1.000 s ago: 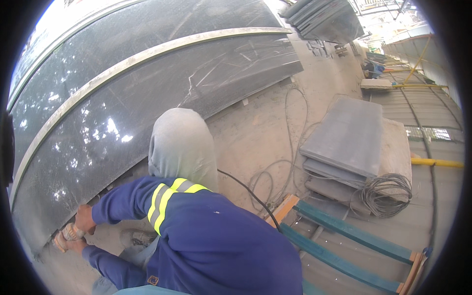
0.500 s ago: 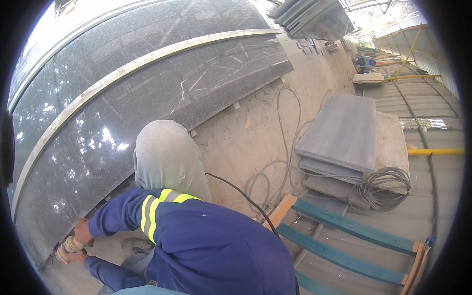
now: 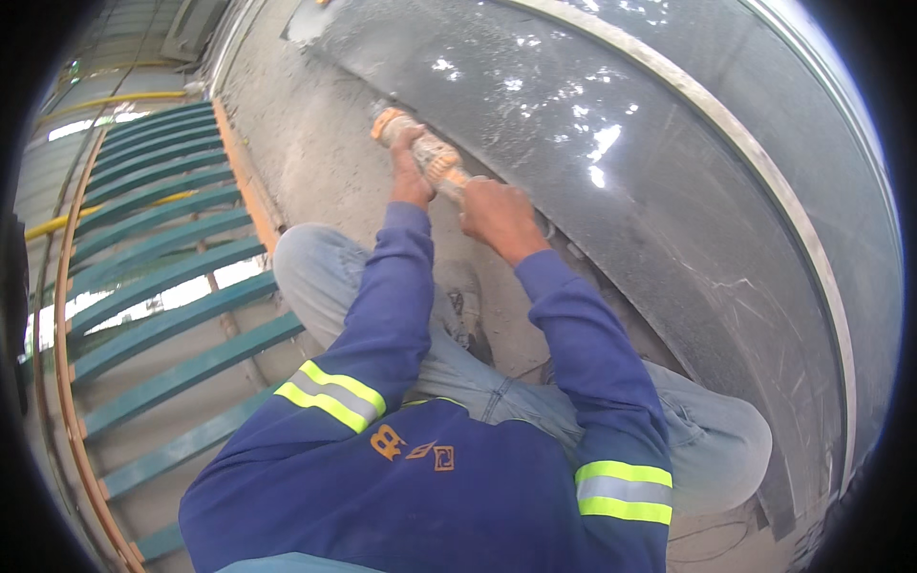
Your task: The person kneels on the floor and uses a handheld angle grinder to grind a concrete surface along a curved edge. The worker maintains a steady posture and guides the tool along the line, generating dust as the material is removed.
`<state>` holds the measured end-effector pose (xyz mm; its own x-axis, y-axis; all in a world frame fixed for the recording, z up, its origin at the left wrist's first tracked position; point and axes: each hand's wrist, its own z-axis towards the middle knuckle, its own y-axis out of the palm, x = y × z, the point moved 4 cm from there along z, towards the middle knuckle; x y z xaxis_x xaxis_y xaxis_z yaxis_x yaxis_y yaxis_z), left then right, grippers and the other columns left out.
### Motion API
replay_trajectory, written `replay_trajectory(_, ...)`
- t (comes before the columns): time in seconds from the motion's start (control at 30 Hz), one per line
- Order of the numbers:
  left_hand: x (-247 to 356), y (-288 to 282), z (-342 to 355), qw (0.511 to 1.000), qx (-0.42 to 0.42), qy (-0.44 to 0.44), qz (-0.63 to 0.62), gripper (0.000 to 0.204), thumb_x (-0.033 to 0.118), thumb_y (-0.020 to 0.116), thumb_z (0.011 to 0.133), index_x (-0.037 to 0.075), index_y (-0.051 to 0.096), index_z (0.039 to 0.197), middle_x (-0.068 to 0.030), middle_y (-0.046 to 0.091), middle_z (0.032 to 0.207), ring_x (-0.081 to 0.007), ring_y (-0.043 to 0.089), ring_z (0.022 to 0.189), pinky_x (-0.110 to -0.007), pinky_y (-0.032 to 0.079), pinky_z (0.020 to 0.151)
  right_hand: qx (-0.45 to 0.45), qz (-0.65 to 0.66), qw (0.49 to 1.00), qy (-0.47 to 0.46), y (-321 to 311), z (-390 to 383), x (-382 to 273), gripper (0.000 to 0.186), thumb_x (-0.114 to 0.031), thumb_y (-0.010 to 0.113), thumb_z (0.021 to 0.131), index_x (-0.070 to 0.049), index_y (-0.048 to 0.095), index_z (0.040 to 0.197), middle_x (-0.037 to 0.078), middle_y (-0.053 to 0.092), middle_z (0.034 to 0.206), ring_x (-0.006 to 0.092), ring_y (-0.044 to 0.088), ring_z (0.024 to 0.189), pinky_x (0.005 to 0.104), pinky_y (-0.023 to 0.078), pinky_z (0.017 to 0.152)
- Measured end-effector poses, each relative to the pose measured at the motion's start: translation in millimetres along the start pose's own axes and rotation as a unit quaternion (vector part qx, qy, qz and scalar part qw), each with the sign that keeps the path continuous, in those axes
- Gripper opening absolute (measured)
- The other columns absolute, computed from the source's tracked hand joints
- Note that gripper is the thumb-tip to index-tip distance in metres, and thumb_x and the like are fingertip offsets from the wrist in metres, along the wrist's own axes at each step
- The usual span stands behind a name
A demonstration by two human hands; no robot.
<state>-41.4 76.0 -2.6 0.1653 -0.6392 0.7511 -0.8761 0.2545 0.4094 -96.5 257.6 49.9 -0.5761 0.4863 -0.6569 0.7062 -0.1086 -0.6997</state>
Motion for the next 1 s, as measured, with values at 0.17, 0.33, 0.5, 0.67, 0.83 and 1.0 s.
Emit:
replay_trajectory(0.17, 2, -19, -10, 1.000, 0.015, -0.014, -0.002, 0.027, 0.020, 0.064, 0.077, 0.006, 0.052, 0.097, -0.0081, 0.056, 0.078, -0.0292, 0.062, 0.064, -0.046, 0.057, 0.060, -0.020, 0.010, 1.000, 0.008, 16, -7, -14, 0.032, -0.019, 0.072, 0.076, 0.004, 0.065, 0.098, 0.023, 0.071, 0.098, 0.0365, 0.070, 0.093, 0.0441, 0.056, 0.081)
replay_trajectory(0.33, 8, -25, -12, 1.000, 0.029, -0.005, 0.002, 0.028, 0.021, 0.065, 0.077, 0.007, 0.052, 0.098, -0.0100, 0.056, 0.081, -0.0293, 0.063, 0.068, -0.047, 0.057, 0.061, -0.019, 0.003, 1.000, 0.015, 25, 1, -20, 0.030, -0.017, 0.071, 0.076, 0.002, 0.066, 0.097, 0.022, 0.071, 0.098, 0.0370, 0.070, 0.093, 0.0445, 0.056, 0.081)
replay_trajectory(0.5, 9, -30, 1, 1.000, 0.010, -0.025, -0.002, 0.030, 0.022, 0.065, 0.076, 0.007, 0.053, 0.099, -0.0100, 0.056, 0.084, -0.0296, 0.063, 0.069, -0.049, 0.057, 0.064, -0.005, 0.007, 1.000, -0.007, 27, 8, -20, 0.032, -0.021, 0.071, 0.076, 0.003, 0.064, 0.096, 0.024, 0.070, 0.096, 0.0389, 0.069, 0.092, 0.0462, 0.055, 0.080)
replay_trajectory(0.67, 12, -31, 5, 0.999, 0.025, -0.024, 0.010, 0.032, 0.023, 0.066, 0.075, 0.007, 0.053, 0.100, -0.0093, 0.056, 0.084, -0.0293, 0.062, 0.070, -0.048, 0.057, 0.066, -0.002, 0.006, 1.000, -0.013, 32, 16, -20, 0.034, -0.023, 0.071, 0.076, 0.003, 0.063, 0.096, 0.024, 0.070, 0.095, 0.0394, 0.069, 0.091, 0.0466, 0.055, 0.080)
replay_trajectory(0.83, 8, -22, -14, 1.000, 0.011, -0.007, 0.007, 0.034, 0.023, 0.066, 0.075, 0.007, 0.052, 0.102, -0.0092, 0.056, 0.085, -0.0285, 0.062, 0.071, -0.047, 0.057, 0.066, -0.010, 0.009, 1.000, -0.006, 23, 0, -18, 0.034, -0.023, 0.070, 0.077, 0.003, 0.063, 0.097, 0.024, 0.070, 0.096, 0.0393, 0.069, 0.091, 0.0467, 0.055, 0.079)
replay_trajectory(1.0, 9, -23, -15, 0.999, 0.037, -0.012, 0.005, 0.034, 0.022, 0.066, 0.076, 0.006, 0.052, 0.103, -0.0090, 0.055, 0.084, -0.0278, 0.061, 0.071, -0.046, 0.057, 0.066, -0.019, 0.005, 1.000, -0.004, 19, -6, -21, 0.034, -0.023, 0.071, 0.077, 0.003, 0.062, 0.096, 0.024, 0.070, 0.097, 0.0394, 0.069, 0.092, 0.0469, 0.055, 0.079)
